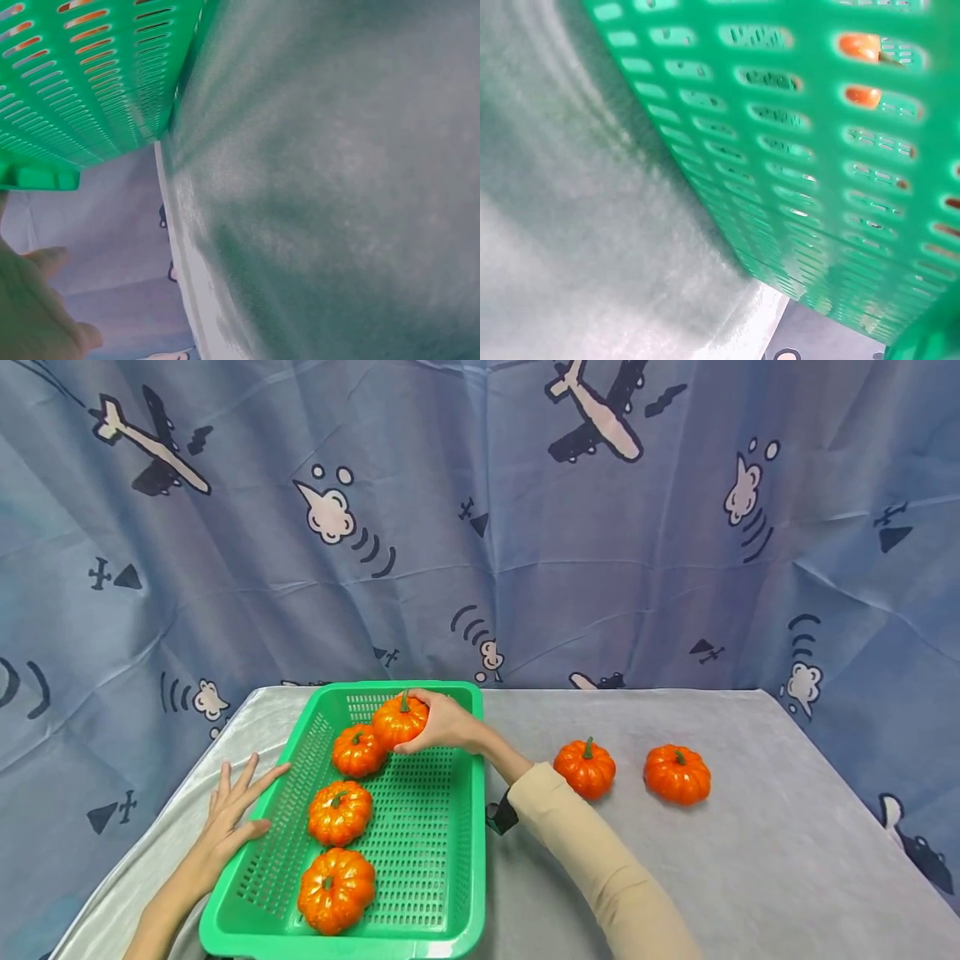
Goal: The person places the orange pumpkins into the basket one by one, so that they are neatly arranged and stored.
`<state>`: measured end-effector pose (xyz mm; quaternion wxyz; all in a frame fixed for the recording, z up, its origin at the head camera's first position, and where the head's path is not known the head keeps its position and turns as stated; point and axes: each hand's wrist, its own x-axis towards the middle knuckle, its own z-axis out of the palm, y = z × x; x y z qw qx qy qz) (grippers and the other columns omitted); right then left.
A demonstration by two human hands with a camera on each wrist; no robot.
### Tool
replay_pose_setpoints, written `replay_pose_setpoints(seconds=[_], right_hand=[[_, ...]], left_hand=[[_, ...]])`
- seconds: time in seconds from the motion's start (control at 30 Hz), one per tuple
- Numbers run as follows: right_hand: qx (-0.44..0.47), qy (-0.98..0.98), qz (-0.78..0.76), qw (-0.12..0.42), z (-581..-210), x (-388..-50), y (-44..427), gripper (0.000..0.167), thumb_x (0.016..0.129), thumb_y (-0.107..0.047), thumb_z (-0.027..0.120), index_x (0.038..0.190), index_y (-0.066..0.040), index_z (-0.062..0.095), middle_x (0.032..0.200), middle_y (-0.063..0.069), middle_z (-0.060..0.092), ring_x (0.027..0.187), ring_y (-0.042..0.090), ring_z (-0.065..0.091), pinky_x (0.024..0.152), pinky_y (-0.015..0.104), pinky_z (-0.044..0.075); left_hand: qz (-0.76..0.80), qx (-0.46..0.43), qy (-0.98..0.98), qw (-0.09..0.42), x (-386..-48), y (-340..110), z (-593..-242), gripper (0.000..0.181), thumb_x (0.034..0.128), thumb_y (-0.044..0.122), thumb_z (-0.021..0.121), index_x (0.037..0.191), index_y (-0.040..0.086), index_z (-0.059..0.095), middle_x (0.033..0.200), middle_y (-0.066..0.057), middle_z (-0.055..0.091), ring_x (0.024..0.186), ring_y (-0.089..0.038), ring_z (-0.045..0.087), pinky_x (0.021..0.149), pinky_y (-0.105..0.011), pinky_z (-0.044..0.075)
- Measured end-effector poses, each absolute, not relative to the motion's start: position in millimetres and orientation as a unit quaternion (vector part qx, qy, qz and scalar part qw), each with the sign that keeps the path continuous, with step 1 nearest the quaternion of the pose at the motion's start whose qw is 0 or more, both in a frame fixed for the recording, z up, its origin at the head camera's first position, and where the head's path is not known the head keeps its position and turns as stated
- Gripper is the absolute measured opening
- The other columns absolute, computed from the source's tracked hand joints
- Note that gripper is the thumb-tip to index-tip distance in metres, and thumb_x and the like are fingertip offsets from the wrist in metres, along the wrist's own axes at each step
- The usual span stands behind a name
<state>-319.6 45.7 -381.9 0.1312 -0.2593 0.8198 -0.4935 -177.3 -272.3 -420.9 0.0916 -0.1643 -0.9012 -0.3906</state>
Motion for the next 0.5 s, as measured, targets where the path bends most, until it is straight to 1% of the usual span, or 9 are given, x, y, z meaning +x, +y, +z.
replay_pose_setpoints(seconds=[0.13, 0.37, 0.5], right_hand=[[-0.252, 0.843, -0.459, 0.125, -381.2, -318.3, 44.0, 0.068, 0.067, -0.018, 0.084, 0.126, -0.009, 0.051, 0.113, 0.007, 0.058, 0.094, 0.021, 0.059, 0.077, 0.03, 0.054], [-0.229, 0.874, -0.412, 0.12, -382.5, -317.0, 41.3, 0.074, 0.066, -0.019, 0.083, 0.13, -0.009, 0.048, 0.114, 0.009, 0.057, 0.095, 0.02, 0.058, 0.077, 0.029, 0.053], [-0.23, 0.883, -0.392, 0.12, -383.2, -315.9, 39.0, 0.072, 0.065, -0.015, 0.084, 0.128, -0.005, 0.05, 0.111, 0.01, 0.059, 0.095, 0.021, 0.059, 0.077, 0.029, 0.053]], left_hand=[[-0.39, -0.163, -0.902, 0.09, -177.9, -272.8, -421.7, 0.056, 0.0922, 0.027, 0.049, 0.147, 0.029, 0.04, 0.158, -0.02, 0.003, 0.139, -0.041, -0.024, 0.096, -0.076, -0.013], [-0.392, -0.165, -0.901, 0.086, -178.3, -272.8, -422.0, 0.056, 0.093, 0.027, 0.048, 0.148, 0.029, 0.039, 0.158, -0.02, 0.003, 0.139, -0.042, -0.024, 0.096, -0.076, -0.014], [-0.399, -0.166, -0.898, 0.084, -177.8, -273.5, -422.4, 0.056, 0.0927, 0.026, 0.048, 0.148, 0.028, 0.039, 0.158, -0.021, 0.004, 0.139, -0.042, -0.025, 0.096, -0.075, -0.016]])
